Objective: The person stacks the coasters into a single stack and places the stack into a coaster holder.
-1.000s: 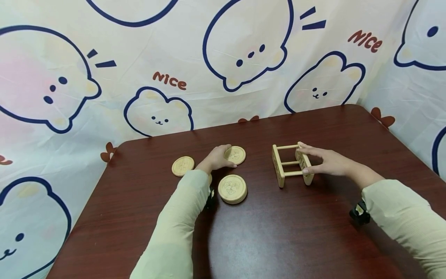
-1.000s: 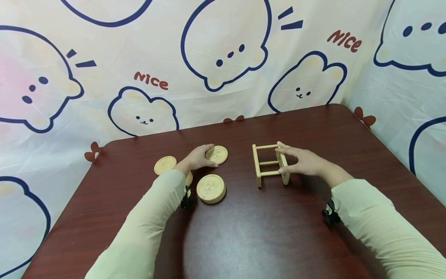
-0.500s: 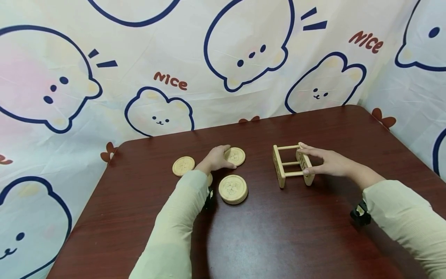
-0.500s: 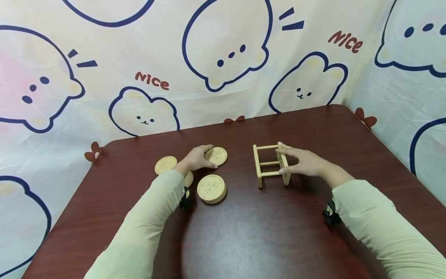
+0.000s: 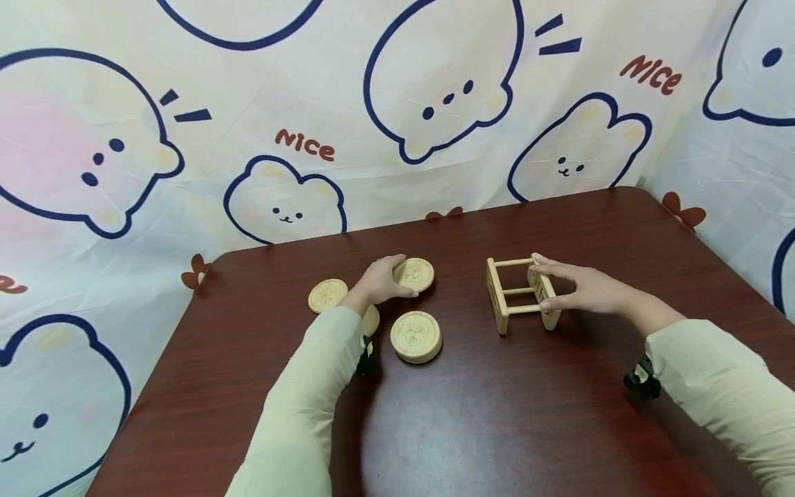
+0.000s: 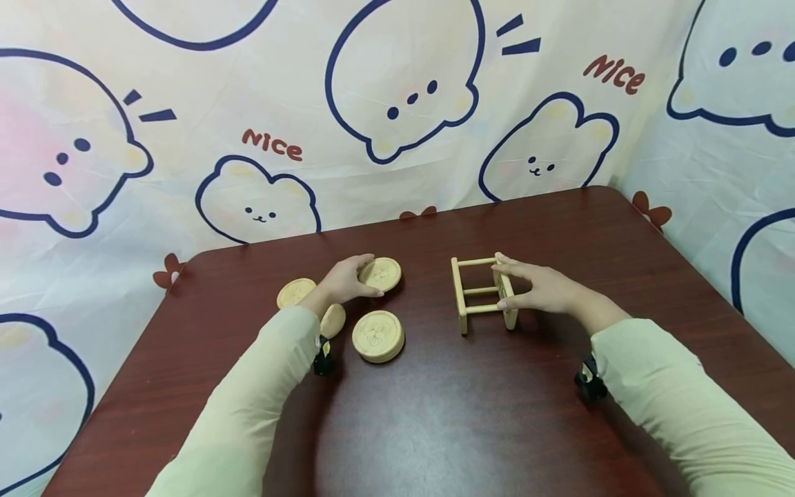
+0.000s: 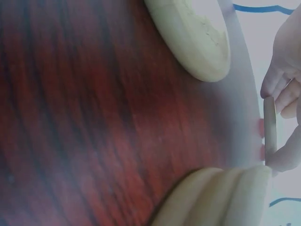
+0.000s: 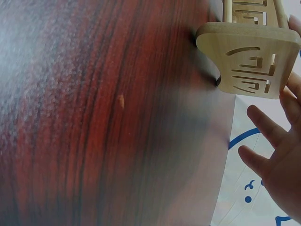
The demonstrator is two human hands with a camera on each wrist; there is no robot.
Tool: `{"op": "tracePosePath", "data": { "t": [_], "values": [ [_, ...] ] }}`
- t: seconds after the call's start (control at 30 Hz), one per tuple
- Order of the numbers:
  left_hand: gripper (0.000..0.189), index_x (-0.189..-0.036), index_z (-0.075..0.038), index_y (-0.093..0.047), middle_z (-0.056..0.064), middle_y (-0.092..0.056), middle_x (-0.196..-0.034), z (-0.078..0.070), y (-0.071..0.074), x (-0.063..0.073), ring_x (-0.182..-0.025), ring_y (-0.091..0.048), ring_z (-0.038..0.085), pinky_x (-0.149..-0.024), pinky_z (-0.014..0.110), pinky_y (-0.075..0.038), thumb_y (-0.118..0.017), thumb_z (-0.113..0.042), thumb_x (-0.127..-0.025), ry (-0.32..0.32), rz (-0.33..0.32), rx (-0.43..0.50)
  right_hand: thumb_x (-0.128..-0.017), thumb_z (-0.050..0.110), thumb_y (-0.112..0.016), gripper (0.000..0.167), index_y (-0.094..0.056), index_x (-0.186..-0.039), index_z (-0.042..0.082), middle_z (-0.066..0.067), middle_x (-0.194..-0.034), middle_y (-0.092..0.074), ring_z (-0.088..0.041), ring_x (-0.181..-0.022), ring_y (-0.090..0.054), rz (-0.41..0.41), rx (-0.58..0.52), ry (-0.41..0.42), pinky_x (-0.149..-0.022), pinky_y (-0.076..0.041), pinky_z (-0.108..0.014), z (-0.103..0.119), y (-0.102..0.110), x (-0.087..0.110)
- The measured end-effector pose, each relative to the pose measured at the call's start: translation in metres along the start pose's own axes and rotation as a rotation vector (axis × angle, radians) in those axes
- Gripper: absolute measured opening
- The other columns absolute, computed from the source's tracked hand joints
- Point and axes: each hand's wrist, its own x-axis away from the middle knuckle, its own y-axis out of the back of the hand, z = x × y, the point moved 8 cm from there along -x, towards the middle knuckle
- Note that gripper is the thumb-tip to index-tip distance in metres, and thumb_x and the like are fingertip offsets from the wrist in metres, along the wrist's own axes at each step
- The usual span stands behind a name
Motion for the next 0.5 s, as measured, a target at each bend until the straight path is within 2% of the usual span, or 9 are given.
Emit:
{"op": "tracePosePath", "data": {
  "t": [0.3, 0.5],
  "values": [
    [0.086, -0.134, -0.005, -0.030, 0.008, -0.034, -0.134, -0.010, 0.008, 0.010, -0.121, -0.030, 0.021, -0.096, 0.034, -0.027, -0.073, -0.036, -0.066, -0.056, -0.036, 0.044, -0.074, 0.045, -0.062, 0.076, -0.031, -0.135, 0.010, -0.006, -0.143, -0.013, -0.033, -0.126, -0.015, 0.004, -0.018, -0.010, -0.092, -0.017, -0.056, 0.000, -0.001, 0.000],
    [0.085, -0.133, -0.004, -0.031, 0.008, -0.035, -0.133, -0.021, 0.013, 0.024, -0.120, -0.031, 0.020, -0.095, 0.034, -0.028, -0.074, -0.034, -0.066, -0.094, -0.059, 0.087, -0.074, 0.045, -0.062, 0.076, -0.031, -0.135, 0.011, -0.005, -0.143, -0.012, -0.034, -0.125, -0.014, 0.006, -0.023, -0.013, -0.092, -0.016, -0.057, -0.001, 0.000, 0.000]
  ]
}}
